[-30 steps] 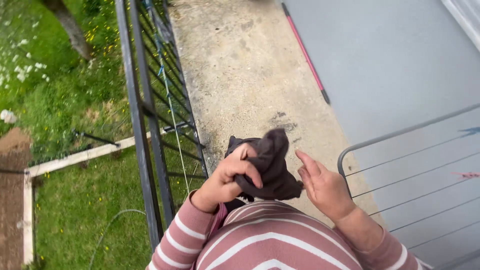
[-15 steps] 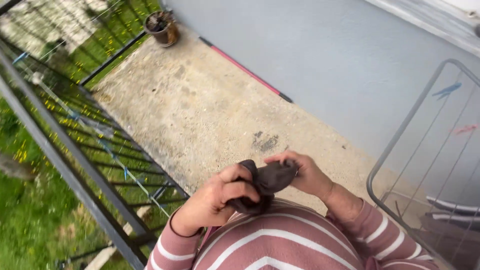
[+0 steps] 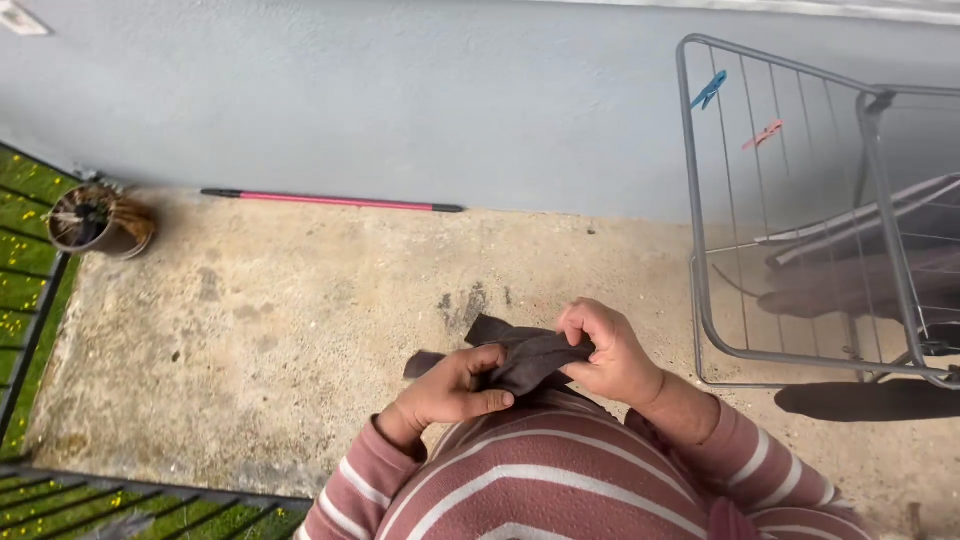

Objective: The person takes wet clothes from a blue laundry basket and hangs them on a metal drying rack on a balcony. They use blue clothespins to secure each item, spreading them out to avoid overlap.

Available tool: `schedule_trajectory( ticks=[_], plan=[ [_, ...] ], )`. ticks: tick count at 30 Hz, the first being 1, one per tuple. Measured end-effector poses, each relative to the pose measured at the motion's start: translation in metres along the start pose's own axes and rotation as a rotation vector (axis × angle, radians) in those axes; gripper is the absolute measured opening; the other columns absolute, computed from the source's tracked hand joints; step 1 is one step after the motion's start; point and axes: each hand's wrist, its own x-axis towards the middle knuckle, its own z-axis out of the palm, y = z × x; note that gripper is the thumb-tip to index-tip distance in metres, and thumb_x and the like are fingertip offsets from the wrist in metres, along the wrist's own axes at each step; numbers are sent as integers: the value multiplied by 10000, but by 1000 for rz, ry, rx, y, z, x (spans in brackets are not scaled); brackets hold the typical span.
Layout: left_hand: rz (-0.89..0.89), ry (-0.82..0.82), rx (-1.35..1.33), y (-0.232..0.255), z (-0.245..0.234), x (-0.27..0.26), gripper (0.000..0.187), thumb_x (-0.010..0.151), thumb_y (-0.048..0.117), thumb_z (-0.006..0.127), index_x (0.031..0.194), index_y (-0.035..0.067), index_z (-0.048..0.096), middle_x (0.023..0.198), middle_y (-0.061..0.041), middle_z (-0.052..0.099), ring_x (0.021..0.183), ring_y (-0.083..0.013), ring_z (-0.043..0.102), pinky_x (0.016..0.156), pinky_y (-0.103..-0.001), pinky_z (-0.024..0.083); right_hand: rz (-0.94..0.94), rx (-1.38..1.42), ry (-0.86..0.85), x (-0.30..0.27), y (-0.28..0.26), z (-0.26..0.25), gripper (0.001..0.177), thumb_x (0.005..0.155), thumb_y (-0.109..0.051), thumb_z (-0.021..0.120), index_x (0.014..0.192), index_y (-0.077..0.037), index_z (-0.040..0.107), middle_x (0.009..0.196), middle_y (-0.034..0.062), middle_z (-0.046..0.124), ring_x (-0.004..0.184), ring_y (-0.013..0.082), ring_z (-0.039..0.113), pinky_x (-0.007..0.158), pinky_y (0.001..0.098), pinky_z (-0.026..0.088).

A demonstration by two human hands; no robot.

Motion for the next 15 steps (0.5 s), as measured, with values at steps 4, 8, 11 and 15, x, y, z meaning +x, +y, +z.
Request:
schedule_trajectory(
  ticks=[4,8,11,15],
  plan=[
    [-136,73,-565,-12,-21,44,190,839,132,840,943,42,709,746,-27,667,673,-125,632,614,-251,496,233,-3,83,16,16,18,547,623,-185,984,1039,-99,640,828,112,714,760,317,702,700,395,529],
    [-278,307,-657,32,-77,74,167,848,68,779,956,-50,729,744,-174,711,629,-259,717,593,-354,626,310,23,87,57,11,14,832,579,-381,1032,1228,-112,586,889,128,692,834,328,680,780,459,537],
    [-110,351,-623,40,-111,101,152,902,46,715,967,-89,694,767,-221,694,699,-297,748,614,-398,649,301,-274,-45,68,37,6,491,755,-355,901,1059,-60,653,892,215,680,879,470,668,737,565,533],
    [-63,249,-539,43,-134,137,121,943,72,685,968,-46,688,787,-173,702,729,-238,736,652,-383,655,340,-144,139,70,50,0,180,917,-230,754,977,-65,714,948,160,696,933,381,691,816,458,543]
  ],
)
